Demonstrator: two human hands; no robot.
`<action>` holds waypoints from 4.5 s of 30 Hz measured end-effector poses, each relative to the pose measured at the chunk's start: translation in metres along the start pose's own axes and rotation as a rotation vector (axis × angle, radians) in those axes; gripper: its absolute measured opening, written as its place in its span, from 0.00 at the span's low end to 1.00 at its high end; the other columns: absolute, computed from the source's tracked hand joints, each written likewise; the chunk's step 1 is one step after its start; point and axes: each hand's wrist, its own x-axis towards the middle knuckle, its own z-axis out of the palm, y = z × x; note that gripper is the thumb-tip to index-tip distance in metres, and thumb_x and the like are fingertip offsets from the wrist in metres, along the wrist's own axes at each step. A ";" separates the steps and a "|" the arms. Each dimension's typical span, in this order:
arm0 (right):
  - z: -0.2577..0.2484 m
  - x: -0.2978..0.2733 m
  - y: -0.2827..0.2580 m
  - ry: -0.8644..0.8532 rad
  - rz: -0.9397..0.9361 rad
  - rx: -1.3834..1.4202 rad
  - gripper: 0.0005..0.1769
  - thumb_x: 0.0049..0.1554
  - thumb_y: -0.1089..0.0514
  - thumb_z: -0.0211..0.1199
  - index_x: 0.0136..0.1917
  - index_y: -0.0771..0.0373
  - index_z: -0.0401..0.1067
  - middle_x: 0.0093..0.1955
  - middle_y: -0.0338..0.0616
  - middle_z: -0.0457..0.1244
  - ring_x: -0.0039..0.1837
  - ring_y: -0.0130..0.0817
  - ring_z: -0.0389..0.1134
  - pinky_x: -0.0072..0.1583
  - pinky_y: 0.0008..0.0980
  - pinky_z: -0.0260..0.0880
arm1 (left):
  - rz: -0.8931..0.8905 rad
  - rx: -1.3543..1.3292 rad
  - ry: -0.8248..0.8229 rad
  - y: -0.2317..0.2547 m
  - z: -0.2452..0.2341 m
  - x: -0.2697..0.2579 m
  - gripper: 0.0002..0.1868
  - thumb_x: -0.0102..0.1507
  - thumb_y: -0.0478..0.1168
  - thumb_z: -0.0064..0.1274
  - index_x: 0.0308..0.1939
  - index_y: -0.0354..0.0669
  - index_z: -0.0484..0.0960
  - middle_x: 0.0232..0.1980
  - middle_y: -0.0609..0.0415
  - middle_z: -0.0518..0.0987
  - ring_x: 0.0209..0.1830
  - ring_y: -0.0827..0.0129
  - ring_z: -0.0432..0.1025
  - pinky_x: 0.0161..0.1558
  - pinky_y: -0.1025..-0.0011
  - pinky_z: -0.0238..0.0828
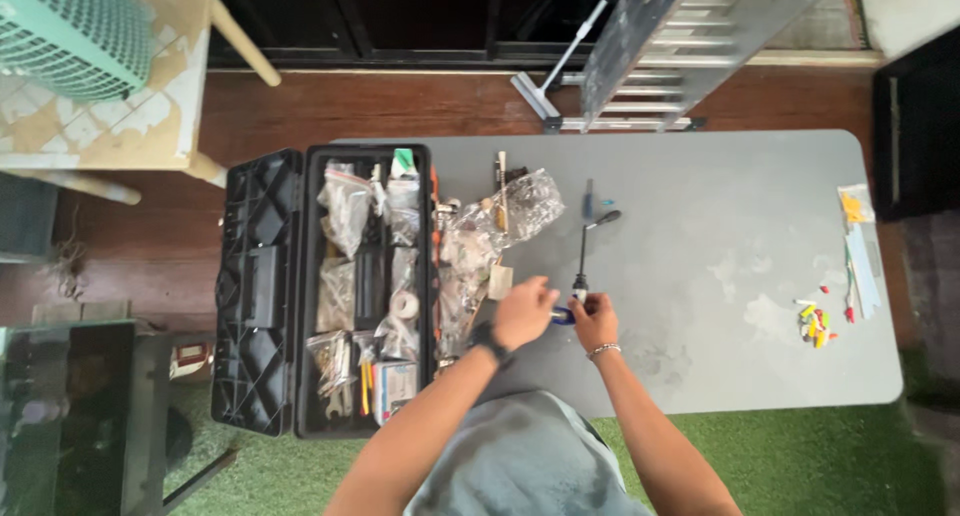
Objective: The person sorts various small parts, tools, and plastic bags within a toolbox, moving items between the box and a table and eventually closing the toolbox.
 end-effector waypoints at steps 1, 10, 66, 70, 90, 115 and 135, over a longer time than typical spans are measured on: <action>0.000 0.001 0.002 0.019 -0.107 -0.030 0.22 0.55 0.51 0.71 0.53 0.70 0.70 0.43 0.53 0.71 0.42 0.40 0.73 0.45 0.38 0.74 | -0.075 0.038 -0.051 -0.009 0.029 0.012 0.23 0.63 0.51 0.56 0.54 0.36 0.80 0.48 0.40 0.83 0.49 0.45 0.77 0.50 0.53 0.73; -0.047 0.046 -0.020 -0.117 -0.403 -0.256 0.14 0.58 0.58 0.62 0.57 0.62 0.73 0.46 0.55 0.71 0.49 0.49 0.74 0.52 0.43 0.73 | -0.209 0.061 -0.255 -0.066 0.111 0.077 0.21 0.56 0.50 0.62 0.45 0.38 0.83 0.46 0.40 0.84 0.50 0.44 0.77 0.50 0.54 0.74; 0.221 -0.063 -0.251 -0.573 -0.278 -0.144 0.17 0.60 0.52 0.59 0.47 0.72 0.69 0.34 0.53 0.66 0.33 0.42 0.69 0.36 0.39 0.70 | -0.186 -0.652 0.320 -0.047 -0.233 -0.187 0.25 0.63 0.31 0.59 0.64 0.33 0.74 0.41 0.59 0.80 0.38 0.81 0.72 0.41 0.80 0.71; 0.251 -0.053 -0.253 -0.171 -0.730 -0.757 0.24 0.57 0.47 0.61 0.43 0.75 0.77 0.43 0.68 0.69 0.50 0.58 0.73 0.55 0.47 0.75 | -0.133 -0.713 0.259 -0.054 -0.247 -0.190 0.24 0.63 0.30 0.58 0.64 0.31 0.73 0.44 0.60 0.81 0.42 0.83 0.73 0.45 0.80 0.72; 0.244 -0.068 -0.305 -0.416 -0.748 -0.938 0.17 0.52 0.54 0.72 0.50 0.66 0.75 0.53 0.64 0.68 0.59 0.60 0.69 0.61 0.50 0.69 | -0.127 -0.766 0.215 -0.078 -0.302 -0.200 0.25 0.63 0.30 0.57 0.64 0.32 0.72 0.48 0.54 0.82 0.47 0.78 0.76 0.50 0.77 0.74; 0.216 -0.078 -0.305 -0.345 -0.774 -0.808 0.14 0.50 0.56 0.71 0.50 0.57 0.80 0.49 0.57 0.70 0.55 0.57 0.71 0.59 0.48 0.71 | -0.156 -0.673 0.158 -0.075 -0.308 -0.171 0.26 0.63 0.32 0.58 0.64 0.29 0.73 0.47 0.53 0.83 0.45 0.79 0.76 0.48 0.78 0.74; 0.152 -0.137 -0.242 -0.706 -1.049 -0.901 0.28 0.47 0.52 0.74 0.61 0.54 0.74 0.60 0.45 0.68 0.60 0.48 0.70 0.60 0.43 0.71 | 0.077 -0.151 0.240 -0.017 -0.281 -0.096 0.28 0.65 0.41 0.60 0.65 0.29 0.74 0.52 0.34 0.83 0.49 0.61 0.79 0.51 0.68 0.75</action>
